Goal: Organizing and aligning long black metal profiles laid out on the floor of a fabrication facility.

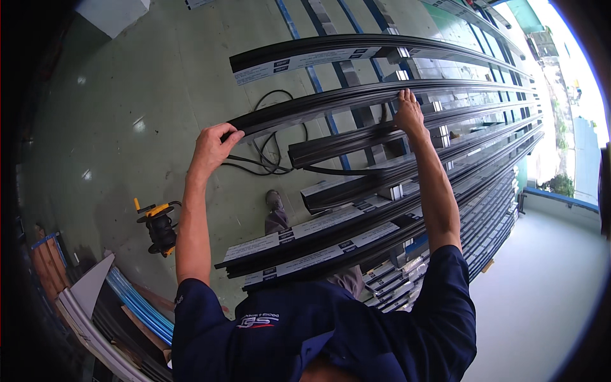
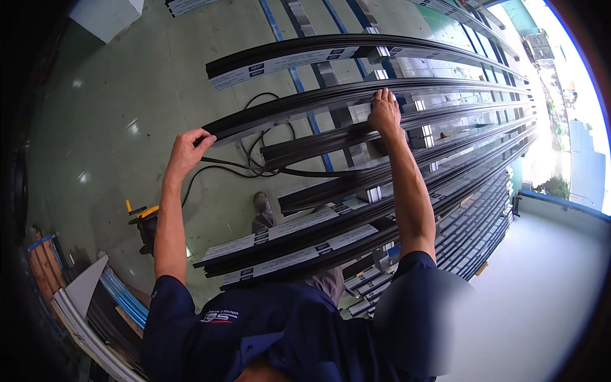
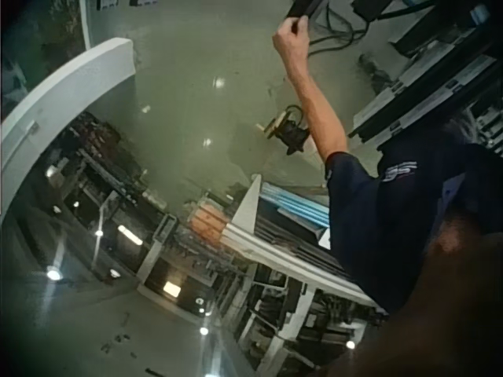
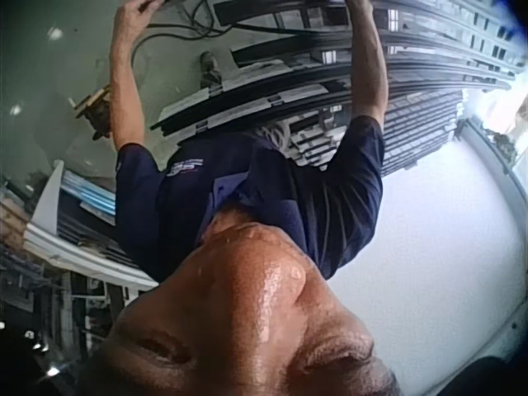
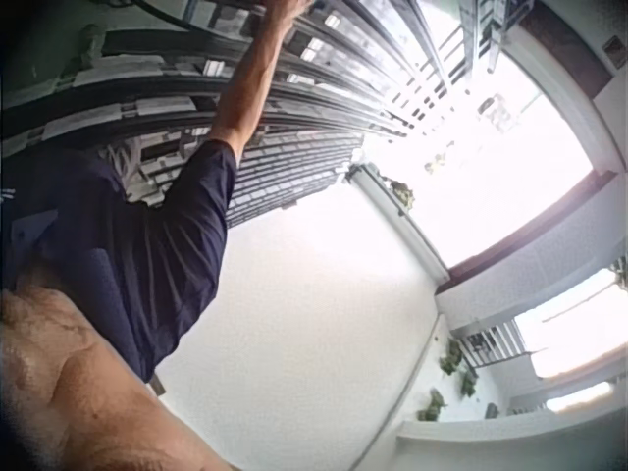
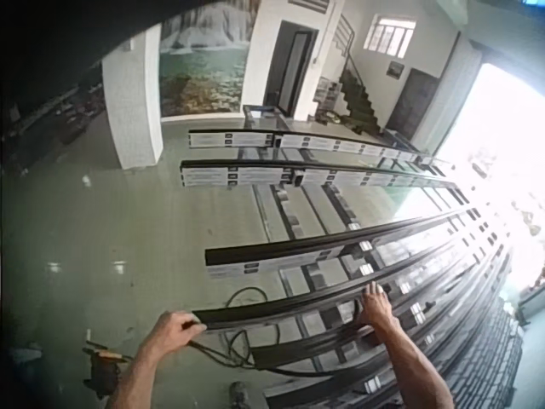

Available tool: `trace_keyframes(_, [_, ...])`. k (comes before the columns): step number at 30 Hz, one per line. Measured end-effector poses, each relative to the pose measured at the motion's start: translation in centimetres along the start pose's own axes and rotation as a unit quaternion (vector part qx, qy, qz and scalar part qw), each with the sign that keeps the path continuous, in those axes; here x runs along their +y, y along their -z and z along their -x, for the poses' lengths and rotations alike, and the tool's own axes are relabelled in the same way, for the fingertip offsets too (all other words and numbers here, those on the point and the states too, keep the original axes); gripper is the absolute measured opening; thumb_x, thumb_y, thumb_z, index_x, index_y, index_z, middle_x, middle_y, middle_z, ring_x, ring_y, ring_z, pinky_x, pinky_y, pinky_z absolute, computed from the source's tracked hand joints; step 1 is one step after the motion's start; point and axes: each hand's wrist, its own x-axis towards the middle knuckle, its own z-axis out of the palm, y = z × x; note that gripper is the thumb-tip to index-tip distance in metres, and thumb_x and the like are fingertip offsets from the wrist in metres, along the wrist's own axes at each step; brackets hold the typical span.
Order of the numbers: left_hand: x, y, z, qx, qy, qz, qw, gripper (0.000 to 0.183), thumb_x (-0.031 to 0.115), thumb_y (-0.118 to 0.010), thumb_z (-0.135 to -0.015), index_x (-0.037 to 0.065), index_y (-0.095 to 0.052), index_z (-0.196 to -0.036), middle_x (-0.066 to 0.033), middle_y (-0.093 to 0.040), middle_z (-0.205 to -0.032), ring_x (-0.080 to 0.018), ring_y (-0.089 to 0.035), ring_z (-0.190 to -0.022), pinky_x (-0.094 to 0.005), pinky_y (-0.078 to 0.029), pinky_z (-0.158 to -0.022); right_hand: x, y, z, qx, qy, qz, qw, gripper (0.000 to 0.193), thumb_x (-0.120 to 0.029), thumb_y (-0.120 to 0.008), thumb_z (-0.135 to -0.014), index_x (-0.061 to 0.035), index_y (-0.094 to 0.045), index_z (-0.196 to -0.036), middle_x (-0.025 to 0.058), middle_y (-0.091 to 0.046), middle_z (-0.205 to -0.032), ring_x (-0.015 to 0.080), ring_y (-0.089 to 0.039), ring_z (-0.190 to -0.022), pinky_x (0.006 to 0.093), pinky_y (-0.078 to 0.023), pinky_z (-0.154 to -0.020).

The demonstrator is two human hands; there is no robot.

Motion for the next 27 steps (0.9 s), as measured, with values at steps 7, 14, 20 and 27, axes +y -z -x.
trace_keyframes(7, [1.2, -0.8, 0.5, 0.049, -0.009, -0.054, 0.997, 0.03, 0.028, -0.072, -0.086, -0.001, -0.067, -0.085, -0.0128, -0.063, -0.073, -0.0253, -0.053, -0.058, -0.0375, -0.042, -0.057, -2.5, -0.8, 0.9, 0.039, 0.017, -0.003, 0.999, 0.071, -0.007, -0.055, -0.078, 0.0068, -0.034, -0.145, 0.0278, -0.031, -0.153, 0.04, -0.028, -0.144, 0.045, -0.026, -0.117])
trace_keyframes(14, [1.1, -1.4, 0.5, 0.093, -0.042, -0.132, 0.986, 0.03, 0.029, -0.074, -0.084, 0.001, -0.064, -0.084, -0.0127, -0.065, -0.077, -0.0305, -0.06, -0.065, -0.0406, -0.047, -0.061, -6.4, -1.0, 2.4, 0.062, 0.005, 0.003, 0.998, 0.061, -0.012, -0.05, -0.087, 0.0069, -0.036, -0.143, 0.0306, -0.032, -0.151, 0.0426, -0.031, -0.142, 0.0476, -0.028, -0.115])
trace_keyframes(20, [0.0, -1.7, 0.8, 0.12, -0.004, -0.185, 0.975, 0.039, 0.034, -0.078, -0.081, 0.004, -0.058, -0.093, -0.0115, -0.066, -0.075, -0.0285, -0.064, -0.07, -0.0401, -0.05, -0.063, -10.6, -0.2, 3.6, -0.009, 0.04, -0.006, 0.999, 0.063, -0.012, -0.052, -0.085, 0.0054, -0.038, -0.144, 0.029, -0.034, -0.151, 0.0412, -0.032, -0.141, 0.0459, -0.028, -0.115])
trace_keyframes(27, [-3.4, -1.5, 1.5, 0.061, 0.059, -0.005, 0.996, 0.037, 0.024, -0.076, -0.082, 0.002, -0.055, -0.103, -0.0117, -0.065, -0.08, -0.0256, -0.065, -0.072, -0.0381, -0.05, -0.064, -11.9, -0.7, 4.1, 0.035, 0.025, -0.015, 0.999, 0.068, -0.008, -0.054, -0.08, 0.0057, -0.036, -0.144, 0.0311, -0.031, -0.151, 0.0432, -0.03, -0.142, 0.0467, -0.027, -0.116])
